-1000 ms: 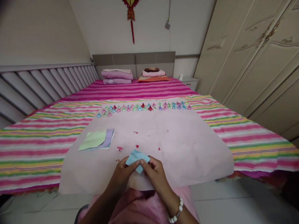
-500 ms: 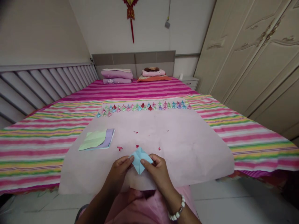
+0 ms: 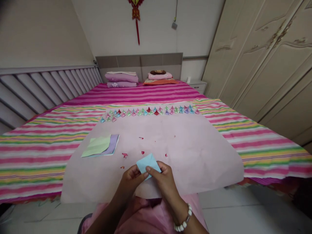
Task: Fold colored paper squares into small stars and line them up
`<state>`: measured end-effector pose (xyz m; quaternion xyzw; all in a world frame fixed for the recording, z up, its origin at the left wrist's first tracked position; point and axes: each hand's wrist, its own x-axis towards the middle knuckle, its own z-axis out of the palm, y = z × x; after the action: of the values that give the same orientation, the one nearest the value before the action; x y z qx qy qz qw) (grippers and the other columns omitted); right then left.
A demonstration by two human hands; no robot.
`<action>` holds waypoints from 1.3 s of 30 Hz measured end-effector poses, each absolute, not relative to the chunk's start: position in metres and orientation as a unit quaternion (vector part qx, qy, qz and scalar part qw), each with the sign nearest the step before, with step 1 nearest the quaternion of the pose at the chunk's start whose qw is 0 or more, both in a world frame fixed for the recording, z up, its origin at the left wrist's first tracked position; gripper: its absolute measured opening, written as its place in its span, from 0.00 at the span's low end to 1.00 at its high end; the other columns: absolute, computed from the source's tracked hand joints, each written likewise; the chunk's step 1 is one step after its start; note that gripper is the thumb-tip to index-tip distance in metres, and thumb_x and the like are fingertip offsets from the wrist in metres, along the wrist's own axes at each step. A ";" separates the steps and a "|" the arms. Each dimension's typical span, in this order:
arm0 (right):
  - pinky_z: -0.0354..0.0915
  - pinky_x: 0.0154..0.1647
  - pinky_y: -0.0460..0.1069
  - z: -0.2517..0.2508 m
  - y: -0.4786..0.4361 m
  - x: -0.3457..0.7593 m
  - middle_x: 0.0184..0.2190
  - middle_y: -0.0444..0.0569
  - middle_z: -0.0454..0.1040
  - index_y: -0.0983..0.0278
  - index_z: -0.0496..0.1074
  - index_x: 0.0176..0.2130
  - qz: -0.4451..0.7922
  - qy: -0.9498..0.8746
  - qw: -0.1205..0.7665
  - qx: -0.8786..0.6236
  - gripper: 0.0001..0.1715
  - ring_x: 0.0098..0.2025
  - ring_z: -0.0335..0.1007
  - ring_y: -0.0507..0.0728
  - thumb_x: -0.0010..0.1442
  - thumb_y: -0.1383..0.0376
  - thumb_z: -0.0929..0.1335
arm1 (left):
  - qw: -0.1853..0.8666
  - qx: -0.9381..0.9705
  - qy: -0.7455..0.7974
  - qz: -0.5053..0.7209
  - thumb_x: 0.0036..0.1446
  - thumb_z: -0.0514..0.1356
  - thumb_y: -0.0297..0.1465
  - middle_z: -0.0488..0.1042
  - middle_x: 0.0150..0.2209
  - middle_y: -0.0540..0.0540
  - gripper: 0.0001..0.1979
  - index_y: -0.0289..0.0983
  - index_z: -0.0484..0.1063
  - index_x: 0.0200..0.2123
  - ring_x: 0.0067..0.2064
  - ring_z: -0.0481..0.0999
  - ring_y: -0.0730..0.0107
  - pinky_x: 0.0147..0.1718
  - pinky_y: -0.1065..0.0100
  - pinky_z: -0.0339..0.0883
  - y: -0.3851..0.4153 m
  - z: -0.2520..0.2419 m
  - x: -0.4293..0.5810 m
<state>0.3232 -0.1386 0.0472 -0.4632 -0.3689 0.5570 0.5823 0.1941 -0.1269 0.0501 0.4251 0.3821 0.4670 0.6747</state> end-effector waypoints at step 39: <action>0.60 0.45 0.54 0.065 -0.139 0.342 0.39 0.50 0.68 0.59 0.79 0.26 0.372 -0.609 0.540 -0.447 0.03 0.42 0.65 0.59 0.49 0.62 0.74 | 0.446 0.688 0.403 0.407 0.52 0.61 0.32 0.74 0.35 0.43 0.06 0.40 0.80 0.29 0.40 0.73 0.62 0.42 0.64 0.65 -0.123 0.074 0.168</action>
<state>0.3416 -0.1387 0.0652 -0.4471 -0.6086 0.3716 0.5400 0.1676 -0.1228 0.0739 0.6875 0.4030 0.4070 0.4464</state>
